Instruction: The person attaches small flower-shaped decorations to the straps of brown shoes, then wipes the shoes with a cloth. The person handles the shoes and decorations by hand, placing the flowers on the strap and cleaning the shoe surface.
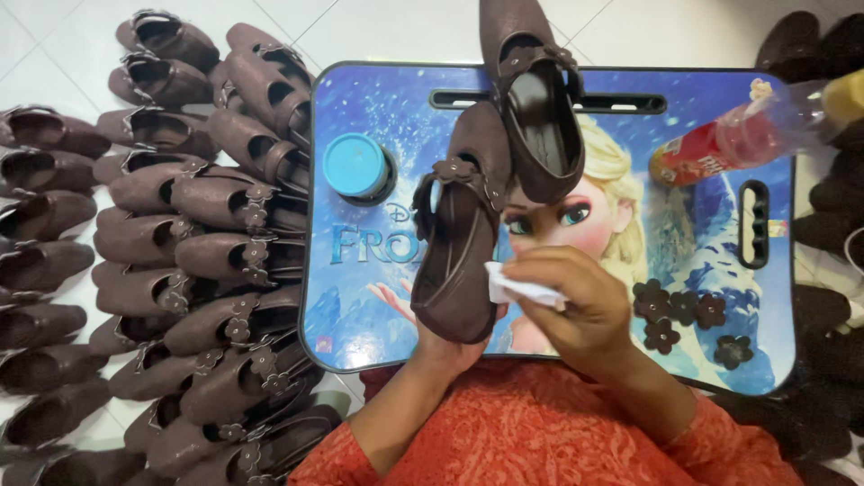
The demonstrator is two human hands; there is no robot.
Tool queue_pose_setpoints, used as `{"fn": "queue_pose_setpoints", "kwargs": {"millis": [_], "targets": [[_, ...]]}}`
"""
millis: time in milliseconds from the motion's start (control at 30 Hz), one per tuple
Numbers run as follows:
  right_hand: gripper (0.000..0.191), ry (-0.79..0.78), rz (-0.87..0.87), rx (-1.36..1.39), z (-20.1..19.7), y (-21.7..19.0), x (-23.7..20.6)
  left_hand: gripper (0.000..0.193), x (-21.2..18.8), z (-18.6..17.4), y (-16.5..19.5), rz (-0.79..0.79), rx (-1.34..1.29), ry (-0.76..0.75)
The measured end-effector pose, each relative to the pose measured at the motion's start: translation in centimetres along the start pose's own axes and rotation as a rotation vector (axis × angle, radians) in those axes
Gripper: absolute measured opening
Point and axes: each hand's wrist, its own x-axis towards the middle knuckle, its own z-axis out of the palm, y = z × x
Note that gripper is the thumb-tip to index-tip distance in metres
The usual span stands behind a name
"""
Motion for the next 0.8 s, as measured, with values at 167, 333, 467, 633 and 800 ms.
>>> {"fn": "queue_pose_setpoints", "kwargs": {"millis": [167,333,467,633,800], "targets": [[0.033,-0.057,-0.001,-0.119,2.1,-1.1,0.7,0.106,-0.6,-2.3,-0.1,0.045,-0.054,-0.287],[0.034,-0.219,-0.379,-0.201,2.9,-0.8,1.2,0.074,-0.8,-6.4,-0.1,0.002,-0.033,-0.289],[0.029,-0.108,-0.261,-0.235,2.8,0.9,2.2,0.057,-0.8,-7.2,1.0,-0.292,-0.333,-0.175],[0.027,0.145,0.001,-0.167,0.6,1.9,2.7,0.104,-2.9,-4.1,3.0,-0.359,-0.365,-0.254],[0.029,0.181,-0.146,-0.323,0.8,0.6,2.8,0.105,-3.6,-3.4,3.1,-0.4,-0.263,-0.23]]}}
